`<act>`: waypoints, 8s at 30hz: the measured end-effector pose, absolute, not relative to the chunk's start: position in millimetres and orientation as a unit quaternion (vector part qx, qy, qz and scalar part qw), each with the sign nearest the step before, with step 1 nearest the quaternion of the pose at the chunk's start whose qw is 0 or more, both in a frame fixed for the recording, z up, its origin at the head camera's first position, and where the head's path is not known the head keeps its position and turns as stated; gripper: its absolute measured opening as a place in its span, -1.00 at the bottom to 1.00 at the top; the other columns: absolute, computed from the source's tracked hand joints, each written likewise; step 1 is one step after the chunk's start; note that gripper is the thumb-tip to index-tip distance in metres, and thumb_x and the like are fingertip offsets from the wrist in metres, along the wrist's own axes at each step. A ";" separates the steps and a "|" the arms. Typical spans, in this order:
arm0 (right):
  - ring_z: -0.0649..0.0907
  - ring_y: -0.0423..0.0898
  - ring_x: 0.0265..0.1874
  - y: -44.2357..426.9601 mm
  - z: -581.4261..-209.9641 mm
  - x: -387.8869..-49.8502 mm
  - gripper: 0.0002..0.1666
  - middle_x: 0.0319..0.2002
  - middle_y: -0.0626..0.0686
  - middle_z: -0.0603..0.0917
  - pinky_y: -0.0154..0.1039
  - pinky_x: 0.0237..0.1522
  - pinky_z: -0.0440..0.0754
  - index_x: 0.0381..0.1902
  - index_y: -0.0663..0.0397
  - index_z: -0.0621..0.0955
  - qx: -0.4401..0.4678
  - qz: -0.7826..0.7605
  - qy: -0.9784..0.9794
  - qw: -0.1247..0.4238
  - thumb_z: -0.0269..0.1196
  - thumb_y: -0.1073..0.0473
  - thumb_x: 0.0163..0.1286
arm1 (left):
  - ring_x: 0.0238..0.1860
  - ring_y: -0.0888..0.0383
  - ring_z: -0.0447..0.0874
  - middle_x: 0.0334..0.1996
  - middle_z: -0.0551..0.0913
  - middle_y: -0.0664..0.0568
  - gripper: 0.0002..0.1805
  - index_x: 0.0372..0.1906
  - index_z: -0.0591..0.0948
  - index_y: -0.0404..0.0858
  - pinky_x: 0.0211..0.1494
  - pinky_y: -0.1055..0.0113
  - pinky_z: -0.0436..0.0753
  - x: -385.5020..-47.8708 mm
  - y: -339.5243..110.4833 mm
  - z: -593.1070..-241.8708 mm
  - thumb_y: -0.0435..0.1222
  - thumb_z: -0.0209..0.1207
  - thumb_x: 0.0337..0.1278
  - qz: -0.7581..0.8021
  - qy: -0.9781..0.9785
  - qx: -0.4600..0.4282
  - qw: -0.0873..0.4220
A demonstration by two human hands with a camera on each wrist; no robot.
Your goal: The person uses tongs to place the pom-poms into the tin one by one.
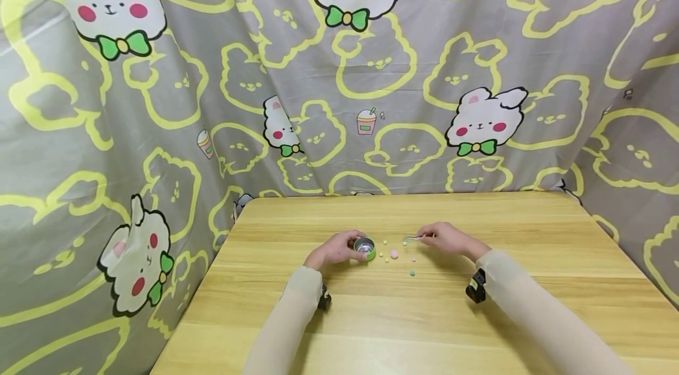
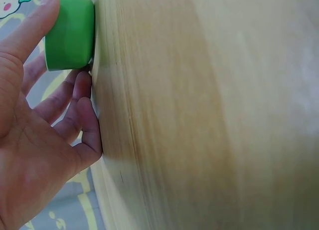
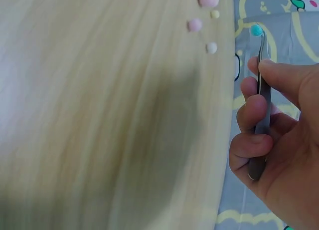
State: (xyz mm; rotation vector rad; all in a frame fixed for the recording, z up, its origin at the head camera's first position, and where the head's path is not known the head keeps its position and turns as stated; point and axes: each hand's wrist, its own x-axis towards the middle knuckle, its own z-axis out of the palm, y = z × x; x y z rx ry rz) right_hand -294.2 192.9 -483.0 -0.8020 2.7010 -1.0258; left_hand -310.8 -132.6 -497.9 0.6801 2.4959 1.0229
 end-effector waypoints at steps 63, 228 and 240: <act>0.58 -0.16 -0.26 108.7 -475.9 -307.0 -0.79 -0.20 0.03 0.69 -0.17 -0.16 0.51 -0.12 0.15 0.67 -0.331 -0.307 0.887 0.093 0.13 0.27 0.38 | -0.11 0.21 0.51 -0.11 0.57 0.15 -0.44 0.19 0.50 -0.05 -0.03 0.27 0.47 -312.5 -130.7 -501.0 -0.11 0.35 0.04 0.358 0.884 0.244 0.176; 0.41 -0.18 -0.52 185.9 -488.1 -286.4 -0.77 -0.41 0.07 0.58 -0.30 -0.47 0.38 -0.09 0.20 0.64 -0.267 -0.383 0.881 0.071 0.11 0.24 0.42 | -0.11 0.15 0.49 -0.09 0.57 0.05 -0.44 0.20 0.49 -0.12 -0.03 0.25 0.46 -312.3 -132.4 -498.0 -0.17 0.35 0.05 0.364 0.879 0.253 0.178; 0.37 -0.22 -0.63 158.5 -476.0 -294.4 -0.76 -0.38 0.22 0.59 -0.34 -0.58 0.33 -0.05 0.19 0.63 -0.278 -0.397 0.871 0.083 0.11 0.24 0.42 | -0.13 0.23 0.50 -0.12 0.56 0.15 -0.44 0.20 0.49 -0.08 -0.04 0.29 0.47 -313.5 -132.5 -500.4 -0.15 0.35 0.05 0.363 0.880 0.247 0.182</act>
